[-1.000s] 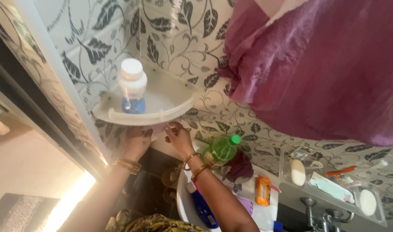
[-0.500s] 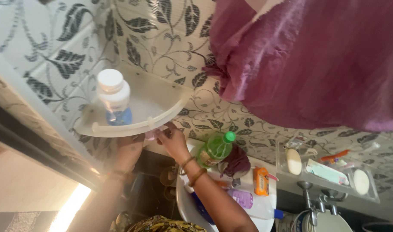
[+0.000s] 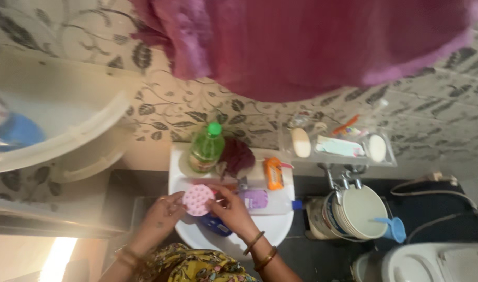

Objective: The person organizes various personal care items in a bathroom sink and corner shelf area, including handling soap, bottles, and a toothbrush.

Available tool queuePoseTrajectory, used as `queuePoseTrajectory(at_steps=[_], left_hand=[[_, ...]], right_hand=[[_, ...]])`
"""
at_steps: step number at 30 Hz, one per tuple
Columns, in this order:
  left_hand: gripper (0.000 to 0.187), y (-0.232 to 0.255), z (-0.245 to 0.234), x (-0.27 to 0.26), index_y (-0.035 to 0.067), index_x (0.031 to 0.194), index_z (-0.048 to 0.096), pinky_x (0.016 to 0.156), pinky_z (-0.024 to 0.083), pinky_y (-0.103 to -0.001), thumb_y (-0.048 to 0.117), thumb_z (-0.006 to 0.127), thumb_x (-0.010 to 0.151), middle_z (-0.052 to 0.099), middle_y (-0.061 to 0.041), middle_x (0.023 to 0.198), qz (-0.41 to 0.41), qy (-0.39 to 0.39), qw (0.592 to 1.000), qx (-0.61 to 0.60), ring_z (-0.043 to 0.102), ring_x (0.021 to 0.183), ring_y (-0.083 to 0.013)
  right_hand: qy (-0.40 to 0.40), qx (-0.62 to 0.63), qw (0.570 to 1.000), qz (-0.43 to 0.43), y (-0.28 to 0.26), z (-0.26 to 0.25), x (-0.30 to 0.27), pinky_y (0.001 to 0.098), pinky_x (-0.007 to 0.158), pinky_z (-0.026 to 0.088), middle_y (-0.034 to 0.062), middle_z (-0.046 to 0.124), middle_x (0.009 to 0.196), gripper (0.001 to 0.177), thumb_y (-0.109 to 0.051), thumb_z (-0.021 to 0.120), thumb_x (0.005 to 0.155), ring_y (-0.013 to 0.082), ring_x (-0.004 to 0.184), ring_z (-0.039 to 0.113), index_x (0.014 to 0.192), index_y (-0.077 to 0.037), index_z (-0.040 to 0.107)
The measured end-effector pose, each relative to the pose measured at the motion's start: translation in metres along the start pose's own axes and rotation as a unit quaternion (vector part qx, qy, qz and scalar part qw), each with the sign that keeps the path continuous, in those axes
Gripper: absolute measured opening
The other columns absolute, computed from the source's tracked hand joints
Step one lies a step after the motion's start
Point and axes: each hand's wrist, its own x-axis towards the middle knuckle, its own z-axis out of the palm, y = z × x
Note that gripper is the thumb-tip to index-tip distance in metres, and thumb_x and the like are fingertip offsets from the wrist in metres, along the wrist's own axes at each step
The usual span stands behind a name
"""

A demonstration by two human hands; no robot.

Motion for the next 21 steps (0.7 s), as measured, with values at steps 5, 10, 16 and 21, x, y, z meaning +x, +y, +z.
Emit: queuePoseTrajectory(at_steps=[5,10,16,21], left_hand=[[0.052,0.003,0.083,0.029,-0.001,0.140,0.055,0.095,0.058,-0.029,0.011,0.066,0.091,0.070,-0.013,0.124,0.001,-0.128,0.988,-0.080,0.071,0.112,-0.0178],[0.055,-0.007,0.149,0.063,-0.001,0.143,0.055,0.091,0.057,-0.026,0.009,0.064,0.090,0.075,-0.008,0.120,0.007,-0.232,0.954,-0.187,0.070,0.106,-0.0134],[0.047,-0.026,0.191,0.089,0.001,0.131,0.060,0.075,0.054,-0.025,0.012,0.067,0.086,0.074,-0.005,0.099,0.059,-0.204,0.971,-0.112,0.065,0.086,-0.0091],[0.042,-0.035,0.193,0.101,-0.004,0.123,0.061,0.075,0.054,-0.028,0.013,0.069,0.085,0.072,-0.008,0.097,-0.001,-0.210,0.973,-0.100,0.065,0.086,-0.0143]], right_hand=[[0.112,-0.015,0.993,0.018,0.043,-0.067,-0.031,0.0256,0.064,0.055,0.0075,0.071,0.097,0.047,-0.011,0.070,0.091,0.0116,0.074,0.065,0.138,-0.010,0.063],[0.206,-0.101,0.973,0.028,0.065,-0.102,-0.035,0.0293,0.066,0.056,0.0097,0.073,0.094,0.043,-0.011,0.071,0.089,0.0138,0.075,0.068,0.131,-0.007,0.067],[0.267,-0.220,0.938,0.028,0.073,-0.114,-0.022,0.0360,0.072,0.059,0.0158,0.075,0.102,0.042,-0.014,0.072,0.088,0.0248,0.078,0.075,0.128,-0.004,0.065],[0.274,-0.237,0.932,-0.002,0.088,-0.116,-0.014,0.0381,0.076,0.061,0.0188,0.075,0.108,0.040,-0.013,0.072,0.087,0.0286,0.086,0.076,0.125,-0.001,0.065]])
